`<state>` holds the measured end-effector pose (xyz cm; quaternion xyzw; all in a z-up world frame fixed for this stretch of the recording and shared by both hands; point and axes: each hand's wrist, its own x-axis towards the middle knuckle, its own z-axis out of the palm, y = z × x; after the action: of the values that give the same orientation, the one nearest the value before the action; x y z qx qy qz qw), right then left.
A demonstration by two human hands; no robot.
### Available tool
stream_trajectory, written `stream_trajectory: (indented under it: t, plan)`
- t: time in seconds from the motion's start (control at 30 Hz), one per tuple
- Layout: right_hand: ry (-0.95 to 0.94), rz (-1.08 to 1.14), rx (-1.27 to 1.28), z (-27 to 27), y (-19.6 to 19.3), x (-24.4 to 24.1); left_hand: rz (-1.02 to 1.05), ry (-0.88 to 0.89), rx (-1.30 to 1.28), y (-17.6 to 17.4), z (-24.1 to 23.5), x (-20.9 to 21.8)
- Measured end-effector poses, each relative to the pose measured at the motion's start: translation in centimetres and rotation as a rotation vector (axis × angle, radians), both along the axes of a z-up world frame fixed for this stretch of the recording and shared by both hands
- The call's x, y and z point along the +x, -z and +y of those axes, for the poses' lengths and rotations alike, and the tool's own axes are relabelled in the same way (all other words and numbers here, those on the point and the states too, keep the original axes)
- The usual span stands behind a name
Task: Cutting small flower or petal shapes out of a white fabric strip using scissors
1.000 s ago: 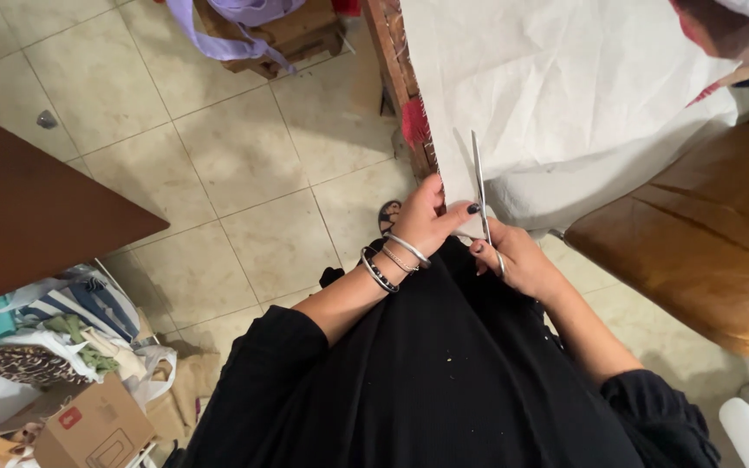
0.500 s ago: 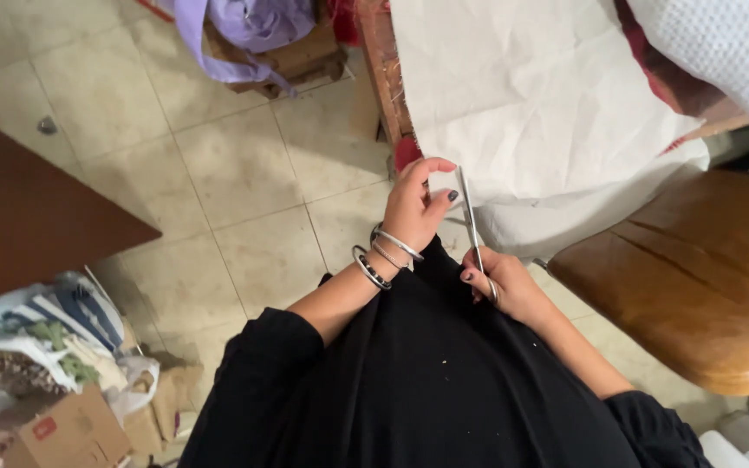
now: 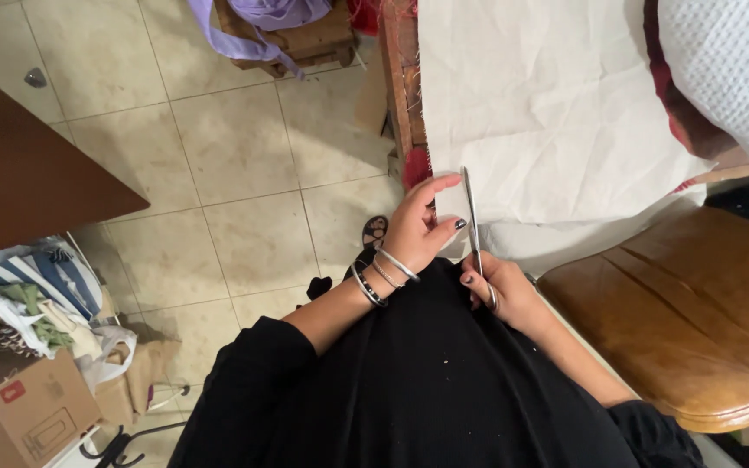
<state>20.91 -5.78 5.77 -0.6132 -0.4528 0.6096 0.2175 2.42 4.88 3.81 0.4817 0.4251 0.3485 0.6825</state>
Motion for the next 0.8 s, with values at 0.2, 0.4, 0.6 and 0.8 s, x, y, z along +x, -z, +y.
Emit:
stream_trajectory:
  t: [0.2, 0.4, 0.6, 0.8]
  plan:
    - [-0.084, -0.012, -0.013, 3.5, -1.2, 0.8, -0.026, -0.005, -0.02, -1.0, -0.1, 0.1]
    - [-0.045, -0.043, -0.024, 2.7, -0.7, 0.7, -0.035, -0.016, -0.038, -0.2, -0.5, 0.4]
    - [-0.087, -0.052, -0.052, 5.2, -1.5, 1.3, -0.037, -0.012, -0.049, 0.3, -1.1, 0.3]
    - [-0.102, -0.07, -0.057, 7.3, -2.4, 1.4, -0.061, -0.001, -0.059, -0.3, -1.1, 0.6]
